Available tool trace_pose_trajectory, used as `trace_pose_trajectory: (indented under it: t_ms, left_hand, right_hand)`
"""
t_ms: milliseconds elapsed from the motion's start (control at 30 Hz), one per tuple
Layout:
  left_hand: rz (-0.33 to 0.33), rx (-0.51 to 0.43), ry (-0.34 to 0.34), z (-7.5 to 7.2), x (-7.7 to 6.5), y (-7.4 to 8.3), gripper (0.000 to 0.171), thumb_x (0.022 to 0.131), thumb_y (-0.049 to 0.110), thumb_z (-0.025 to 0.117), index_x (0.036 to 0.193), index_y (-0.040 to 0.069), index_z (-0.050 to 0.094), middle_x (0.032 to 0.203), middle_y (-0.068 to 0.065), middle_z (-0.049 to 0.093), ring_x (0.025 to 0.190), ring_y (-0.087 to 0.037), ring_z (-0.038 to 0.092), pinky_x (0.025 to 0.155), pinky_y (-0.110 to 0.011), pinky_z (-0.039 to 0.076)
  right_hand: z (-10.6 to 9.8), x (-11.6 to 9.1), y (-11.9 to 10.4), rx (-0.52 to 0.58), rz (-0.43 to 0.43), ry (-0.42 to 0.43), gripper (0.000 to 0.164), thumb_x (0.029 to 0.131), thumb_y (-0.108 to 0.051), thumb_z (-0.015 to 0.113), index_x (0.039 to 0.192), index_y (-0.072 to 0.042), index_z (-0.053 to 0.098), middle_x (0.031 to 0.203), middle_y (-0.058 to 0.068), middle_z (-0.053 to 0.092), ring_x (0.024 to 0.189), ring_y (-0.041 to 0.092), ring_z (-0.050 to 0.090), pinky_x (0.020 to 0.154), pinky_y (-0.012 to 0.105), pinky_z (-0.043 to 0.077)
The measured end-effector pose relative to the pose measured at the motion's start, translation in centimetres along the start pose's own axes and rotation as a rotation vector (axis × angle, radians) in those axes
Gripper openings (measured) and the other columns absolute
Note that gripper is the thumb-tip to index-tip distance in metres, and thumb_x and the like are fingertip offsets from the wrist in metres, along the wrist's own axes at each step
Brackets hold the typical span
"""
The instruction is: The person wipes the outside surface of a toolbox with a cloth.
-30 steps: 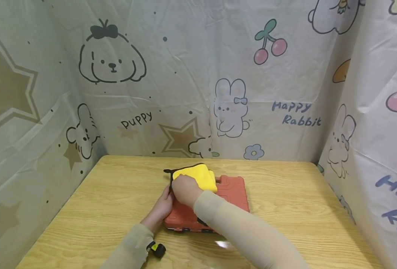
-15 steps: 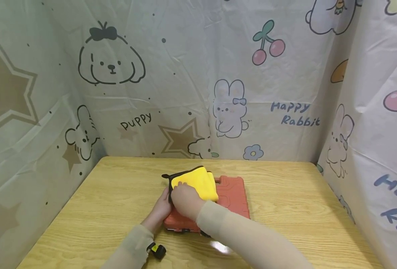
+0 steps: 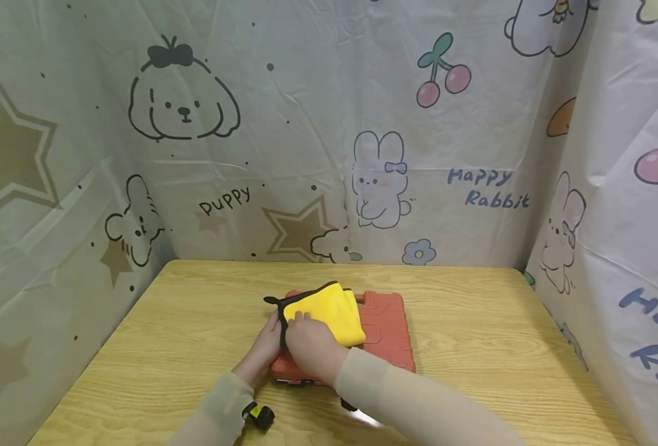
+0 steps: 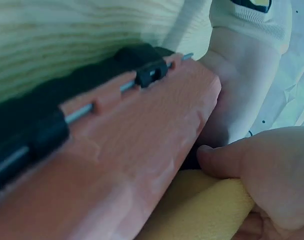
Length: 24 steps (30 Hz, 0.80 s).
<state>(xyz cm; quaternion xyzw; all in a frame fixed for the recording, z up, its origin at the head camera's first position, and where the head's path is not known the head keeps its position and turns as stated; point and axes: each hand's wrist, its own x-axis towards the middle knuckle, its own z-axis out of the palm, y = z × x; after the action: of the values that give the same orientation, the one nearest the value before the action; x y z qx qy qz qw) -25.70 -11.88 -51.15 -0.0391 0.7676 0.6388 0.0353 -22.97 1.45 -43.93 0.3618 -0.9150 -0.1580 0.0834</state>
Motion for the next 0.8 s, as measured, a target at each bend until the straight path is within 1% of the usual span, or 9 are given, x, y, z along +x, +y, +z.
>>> trace_pose_trajectory:
  t_ms: [167, 267, 367, 467, 600, 800]
  left_hand:
    - [-0.035, -0.007, 0.003, 0.0, 0.0, -0.1, 0.054, 0.113, 0.032, 0.035, 0.162, 0.011, 0.03, 0.16, -0.025, 0.04, 0.15, -0.046, 0.035, 0.122, -0.061, 0.029]
    - [-0.065, -0.007, 0.005, 0.0, 0.1, -0.1, 0.055, 0.113, 0.033, 0.034, 0.163, 0.012, 0.028, 0.162, -0.024, 0.038, 0.151, -0.046, 0.032, 0.122, -0.063, 0.027]
    - [-0.092, -0.027, 0.002, -0.1, 0.2, -0.1, 0.057, 0.113, 0.033, 0.034, 0.164, 0.012, 0.025, 0.165, -0.023, 0.032, 0.154, -0.045, 0.027, 0.124, -0.064, 0.022]
    - [-0.104, -0.046, 0.003, -0.2, 0.2, -0.1, 0.057, 0.113, 0.03, 0.033, 0.165, 0.01, 0.023, 0.167, -0.023, 0.028, 0.155, -0.045, 0.023, 0.125, -0.064, 0.018]
    - [-0.105, -0.055, 0.011, -0.3, 0.4, -0.1, 0.056, 0.112, 0.028, 0.034, 0.164, 0.009, 0.025, 0.166, -0.023, 0.03, 0.155, -0.045, 0.022, 0.125, -0.064, 0.016]
    - [-0.111, -0.063, 0.013, -0.2, 0.4, -0.1, 0.062, 0.11, 0.034, 0.043, 0.164, 0.01, 0.026, 0.166, -0.022, 0.031, 0.154, -0.046, 0.025, 0.124, -0.065, 0.018]
  right_hand:
    - [0.0, -0.8, -0.3, -0.002, -0.012, 0.004, 0.04, 0.099, -0.025, 0.069, 0.135, -0.007, 0.067, 0.134, 0.009, 0.069, 0.119, 0.017, 0.069, 0.087, 0.025, 0.061]
    - [0.0, -1.3, -0.5, 0.002, -0.023, -0.009, 0.044, 0.098, -0.026, 0.07, 0.137, -0.007, 0.065, 0.137, 0.009, 0.068, 0.122, 0.018, 0.067, 0.089, 0.026, 0.061]
    - [-0.1, -1.8, -0.7, -0.003, -0.037, -0.026, 0.046, 0.098, -0.027, 0.07, 0.139, -0.008, 0.064, 0.139, 0.008, 0.067, 0.125, 0.018, 0.066, 0.091, 0.026, 0.06]
    - [-0.2, -2.2, -1.0, -0.011, -0.044, -0.042, 0.046, 0.099, -0.028, 0.07, 0.141, -0.011, 0.064, 0.14, 0.007, 0.066, 0.127, 0.017, 0.065, 0.089, 0.025, 0.06]
    - [-0.5, -2.8, -1.4, -0.016, -0.046, -0.056, 0.046, 0.099, -0.03, 0.07, 0.141, -0.013, 0.064, 0.142, 0.005, 0.065, 0.128, 0.015, 0.064, 0.084, 0.023, 0.061]
    - [-0.9, -3.8, -1.9, -0.029, -0.059, -0.012, 0.041, 0.099, -0.029, 0.069, 0.137, -0.015, 0.067, 0.138, 0.004, 0.067, 0.123, 0.013, 0.066, 0.078, 0.021, 0.061]
